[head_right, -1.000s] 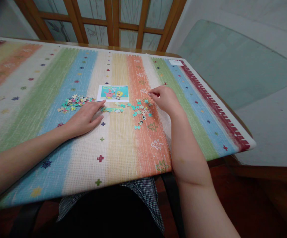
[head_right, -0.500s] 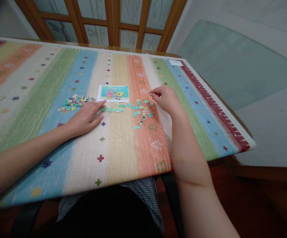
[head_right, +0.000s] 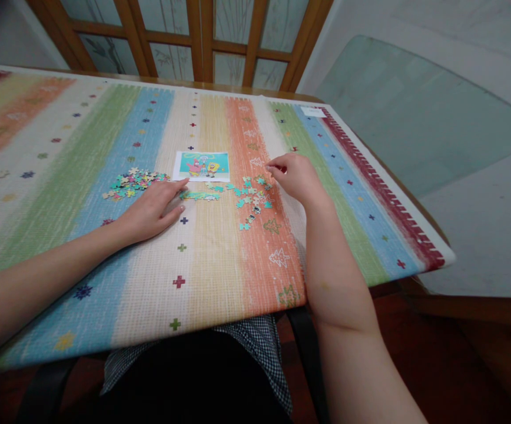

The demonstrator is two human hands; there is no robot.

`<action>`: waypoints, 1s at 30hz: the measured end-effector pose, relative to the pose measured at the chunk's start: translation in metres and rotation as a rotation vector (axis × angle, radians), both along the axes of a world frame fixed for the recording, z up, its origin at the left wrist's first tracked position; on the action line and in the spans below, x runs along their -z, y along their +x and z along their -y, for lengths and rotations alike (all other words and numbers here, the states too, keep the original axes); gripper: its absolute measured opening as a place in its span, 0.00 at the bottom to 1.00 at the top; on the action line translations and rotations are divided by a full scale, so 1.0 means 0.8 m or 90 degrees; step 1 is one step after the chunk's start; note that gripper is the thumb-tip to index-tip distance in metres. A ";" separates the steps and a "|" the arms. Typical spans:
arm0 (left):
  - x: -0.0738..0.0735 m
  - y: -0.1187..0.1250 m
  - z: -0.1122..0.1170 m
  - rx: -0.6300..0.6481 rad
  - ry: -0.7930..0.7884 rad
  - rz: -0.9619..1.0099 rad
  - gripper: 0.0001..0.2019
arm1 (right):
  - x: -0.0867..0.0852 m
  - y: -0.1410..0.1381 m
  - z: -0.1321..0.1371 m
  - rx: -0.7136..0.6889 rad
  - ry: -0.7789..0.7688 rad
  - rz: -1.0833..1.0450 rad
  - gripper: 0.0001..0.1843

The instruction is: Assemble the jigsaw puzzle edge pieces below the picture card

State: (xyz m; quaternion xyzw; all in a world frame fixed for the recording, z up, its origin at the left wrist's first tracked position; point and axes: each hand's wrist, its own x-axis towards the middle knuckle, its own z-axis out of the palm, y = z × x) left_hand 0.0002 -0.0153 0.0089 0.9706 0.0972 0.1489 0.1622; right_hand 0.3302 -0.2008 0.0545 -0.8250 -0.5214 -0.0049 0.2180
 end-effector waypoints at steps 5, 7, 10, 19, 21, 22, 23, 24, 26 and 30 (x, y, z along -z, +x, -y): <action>-0.001 0.000 0.000 -0.001 -0.007 -0.007 0.30 | -0.002 -0.001 0.000 -0.004 -0.009 -0.008 0.20; -0.002 0.000 0.000 -0.001 -0.008 -0.009 0.30 | -0.003 -0.002 0.000 -0.004 -0.015 -0.014 0.19; -0.002 0.001 0.001 0.000 -0.008 -0.005 0.30 | -0.003 -0.002 0.000 -0.002 -0.013 -0.014 0.19; 0.000 0.000 0.001 0.001 0.006 -0.005 0.30 | 0.000 0.002 0.000 -0.008 -0.013 -0.007 0.21; 0.001 0.000 0.000 0.001 0.003 -0.003 0.30 | 0.001 0.003 0.000 -0.010 -0.011 -0.006 0.21; 0.001 0.000 0.000 0.002 0.002 -0.001 0.30 | 0.001 0.003 0.000 -0.011 -0.011 -0.006 0.21; 0.001 0.000 0.000 0.002 0.001 0.000 0.29 | 0.001 0.003 0.000 -0.012 -0.010 -0.007 0.21; 0.001 0.000 0.000 0.002 0.001 0.001 0.29 | 0.001 0.003 0.000 -0.011 -0.009 -0.008 0.21; 0.001 0.000 0.000 0.001 -0.001 0.000 0.30 | 0.001 0.002 0.001 -0.010 -0.010 -0.010 0.21; 0.001 0.000 0.000 0.003 0.002 -0.001 0.30 | 0.000 0.002 0.001 -0.008 -0.018 -0.014 0.21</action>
